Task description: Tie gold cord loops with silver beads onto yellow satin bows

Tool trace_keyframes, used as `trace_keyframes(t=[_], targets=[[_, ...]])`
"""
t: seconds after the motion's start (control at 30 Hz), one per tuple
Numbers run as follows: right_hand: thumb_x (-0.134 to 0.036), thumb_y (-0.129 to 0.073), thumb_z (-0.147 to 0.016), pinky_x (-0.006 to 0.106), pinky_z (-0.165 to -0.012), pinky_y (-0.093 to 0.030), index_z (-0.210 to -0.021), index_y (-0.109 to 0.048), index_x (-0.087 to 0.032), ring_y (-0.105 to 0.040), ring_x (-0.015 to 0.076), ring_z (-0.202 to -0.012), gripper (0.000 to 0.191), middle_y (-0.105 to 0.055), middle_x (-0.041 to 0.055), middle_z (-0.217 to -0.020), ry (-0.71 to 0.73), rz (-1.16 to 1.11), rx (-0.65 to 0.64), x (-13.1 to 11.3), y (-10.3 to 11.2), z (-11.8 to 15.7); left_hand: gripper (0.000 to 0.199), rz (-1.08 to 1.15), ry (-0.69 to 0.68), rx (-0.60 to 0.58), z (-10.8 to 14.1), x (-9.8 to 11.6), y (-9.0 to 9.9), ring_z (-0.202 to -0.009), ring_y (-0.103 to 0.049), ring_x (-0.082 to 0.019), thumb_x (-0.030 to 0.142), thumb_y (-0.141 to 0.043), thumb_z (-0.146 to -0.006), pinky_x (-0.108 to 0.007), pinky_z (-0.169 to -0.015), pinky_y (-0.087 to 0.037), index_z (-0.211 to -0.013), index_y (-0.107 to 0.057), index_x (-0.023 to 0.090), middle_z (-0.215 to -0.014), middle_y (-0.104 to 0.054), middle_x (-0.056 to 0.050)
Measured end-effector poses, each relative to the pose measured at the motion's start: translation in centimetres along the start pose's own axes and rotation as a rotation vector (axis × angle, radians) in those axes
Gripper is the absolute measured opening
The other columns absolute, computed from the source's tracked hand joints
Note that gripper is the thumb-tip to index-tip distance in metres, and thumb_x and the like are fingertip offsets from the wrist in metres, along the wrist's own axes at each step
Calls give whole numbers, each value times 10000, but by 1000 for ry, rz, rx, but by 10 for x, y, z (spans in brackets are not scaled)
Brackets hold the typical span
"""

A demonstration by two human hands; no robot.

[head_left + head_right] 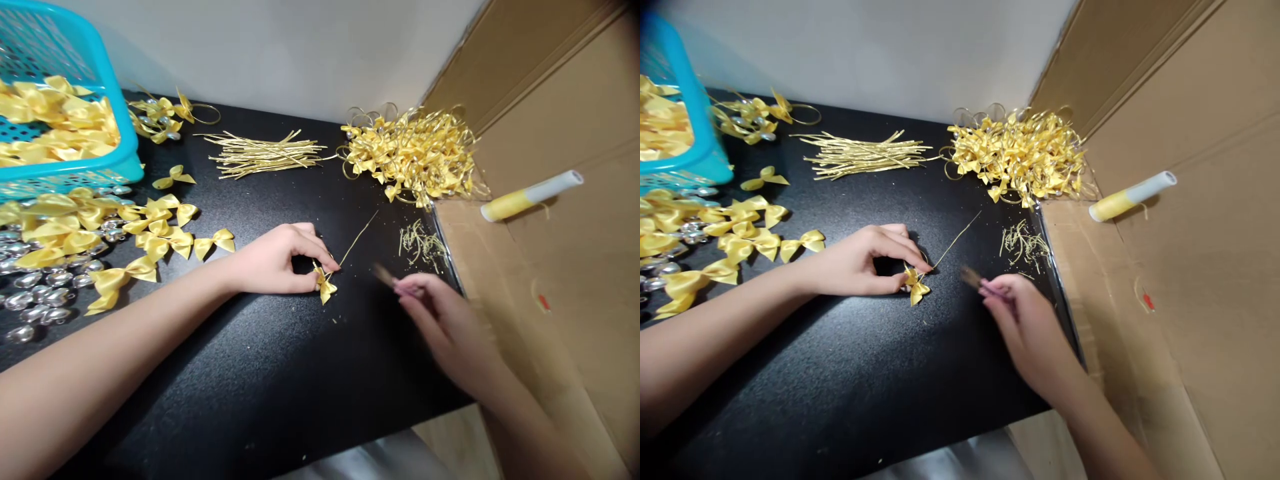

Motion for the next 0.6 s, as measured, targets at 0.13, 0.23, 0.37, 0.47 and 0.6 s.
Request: trace_keyframes(t=[0.13, 0.23, 0.37, 0.47, 0.6], targets=[[-314, -464, -952, 301, -688, -469, -925, -574, -207, -603, 165, -765, 156, -651, 40, -877, 5, -2, -221, -29, -35, -8, 243, -9, -3, -2, 0, 1, 0, -769, -603, -156, 156, -648, -774, -269, -731, -466, -979, -771, 202, -925, -785, -25], [-318, -453, -961, 319, -718, -464, -934, -568, -206, -607, 174, -802, 163, -646, 43, -913, -23, 25, -264, -31, -42, -10, 245, -8, -9, 4, 0, 1, 0, -761, -602, -152, 147, -651, -768, -264, -721, -465, -975, -771, 204, -922, -786, -20], [-315, -468, -954, 319, -743, -475, -961, -557, -206, -626, 176, -837, 142, -645, 44, -937, -58, -7, -240, -24, -40, -8, 251, -1, -26, 1, 0, 0, 0, -772, -605, -153, 136, -667, -757, -264, -736, -467, -977, -770, 197, -931, -786, -25], [-317, -474, -949, 323, -752, -479, -974, -562, -206, -635, 178, -843, 144, -650, 46, -950, -65, -10, -229, -22, -41, -8, 249, -2, -27, 6, 0, 0, 0, -779, -609, -153, 130, -668, -753, -261, -739, -465, -970, -771, 196, -929, -786, -25], [-317, -479, -945, 326, -746, -477, -966, -572, -203, -640, 181, -827, 149, -661, 49, -941, -60, 4, -220, -24, -43, -12, 241, -2, -31, 7, 0, 1, 1, -764, -602, -148, 125, -661, -754, -259, -736, -463, -959, -772, 189, -924, -787, -20]])
Point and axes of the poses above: each hand's wrist, its own z-axis away from the middle knuckle, its own y-axis out of the back of the hand, x = y × z, the point moved 4 cm from there along -z, towards the middle knuckle
